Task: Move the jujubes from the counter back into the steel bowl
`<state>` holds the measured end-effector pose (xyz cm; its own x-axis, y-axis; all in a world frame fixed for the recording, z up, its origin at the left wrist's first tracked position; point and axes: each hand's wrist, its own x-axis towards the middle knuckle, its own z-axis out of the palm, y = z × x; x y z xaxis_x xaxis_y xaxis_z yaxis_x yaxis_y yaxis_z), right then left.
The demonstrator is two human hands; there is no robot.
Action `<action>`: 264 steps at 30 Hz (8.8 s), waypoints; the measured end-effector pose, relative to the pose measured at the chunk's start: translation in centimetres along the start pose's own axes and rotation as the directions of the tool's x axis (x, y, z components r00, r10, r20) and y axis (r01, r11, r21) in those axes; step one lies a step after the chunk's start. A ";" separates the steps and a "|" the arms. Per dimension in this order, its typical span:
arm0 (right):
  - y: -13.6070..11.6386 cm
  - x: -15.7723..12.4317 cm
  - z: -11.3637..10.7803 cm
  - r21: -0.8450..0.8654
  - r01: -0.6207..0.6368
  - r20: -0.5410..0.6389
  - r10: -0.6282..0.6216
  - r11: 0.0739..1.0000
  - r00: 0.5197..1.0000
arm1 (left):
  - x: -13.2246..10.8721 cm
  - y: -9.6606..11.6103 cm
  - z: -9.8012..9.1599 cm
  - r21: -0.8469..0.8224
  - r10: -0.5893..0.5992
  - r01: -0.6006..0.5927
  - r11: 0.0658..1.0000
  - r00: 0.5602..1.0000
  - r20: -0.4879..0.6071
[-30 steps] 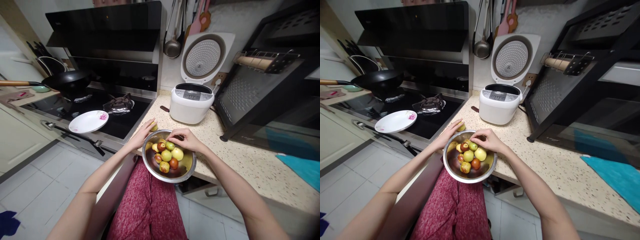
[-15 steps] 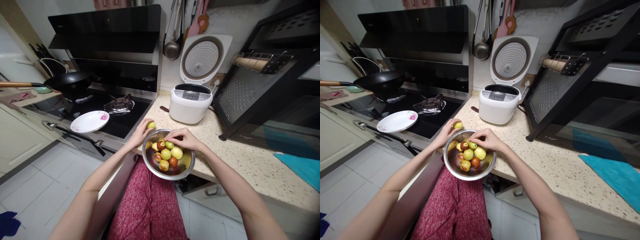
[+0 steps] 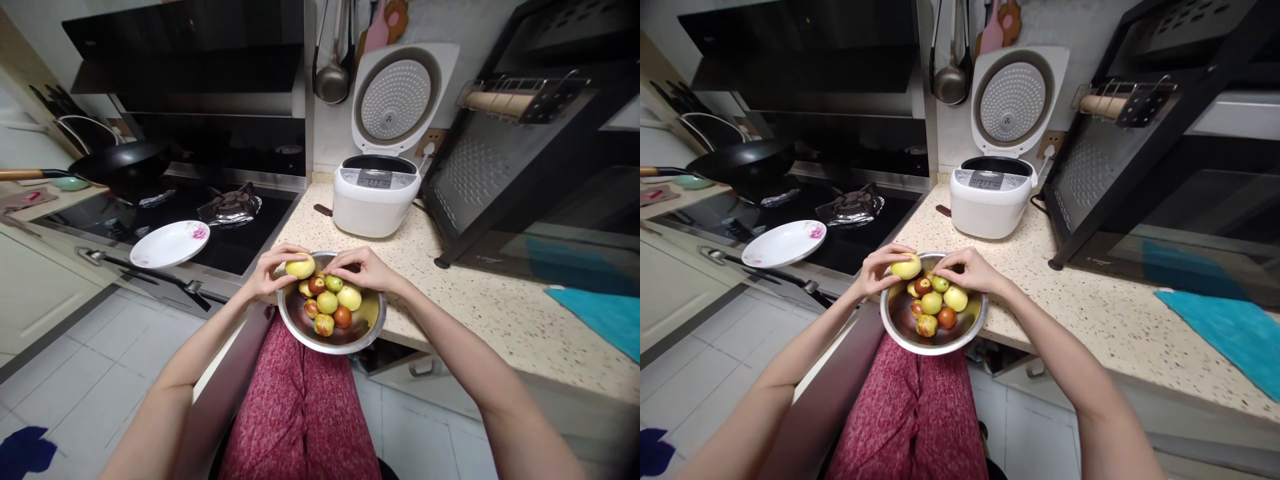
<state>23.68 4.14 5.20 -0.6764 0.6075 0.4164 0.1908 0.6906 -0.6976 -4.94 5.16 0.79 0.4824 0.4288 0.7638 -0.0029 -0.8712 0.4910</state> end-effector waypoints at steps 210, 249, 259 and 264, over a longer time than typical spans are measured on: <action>-2.5 9.4 -5.1 -0.057 -0.642 -0.465 0.549 0.765 0.695 | 1.8 -2.5 4.8 0.031 -0.507 0.520 0.854 0.844 -0.175; -7.8 12.3 -5.4 -0.573 -0.741 -0.556 0.499 0.350 0.665 | 1.1 -2.6 4.5 0.245 -0.473 0.505 0.828 0.862 -0.180; -8.7 11.8 -5.2 -0.615 -0.732 -0.562 0.489 0.294 0.668 | 1.5 -1.9 4.6 0.362 -0.525 0.541 0.759 0.838 -0.150; -9.1 10.9 -5.1 -0.627 -0.728 -0.569 0.475 0.278 0.672 | 1.4 -2.1 4.6 0.420 -0.511 0.510 0.750 0.851 -0.121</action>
<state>18.26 6.49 19.04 0.0411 0.9590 0.2804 0.9913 -0.0041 -0.1314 -0.20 6.53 -1.11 0.3060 0.8392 0.4496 0.6124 -0.5351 0.5820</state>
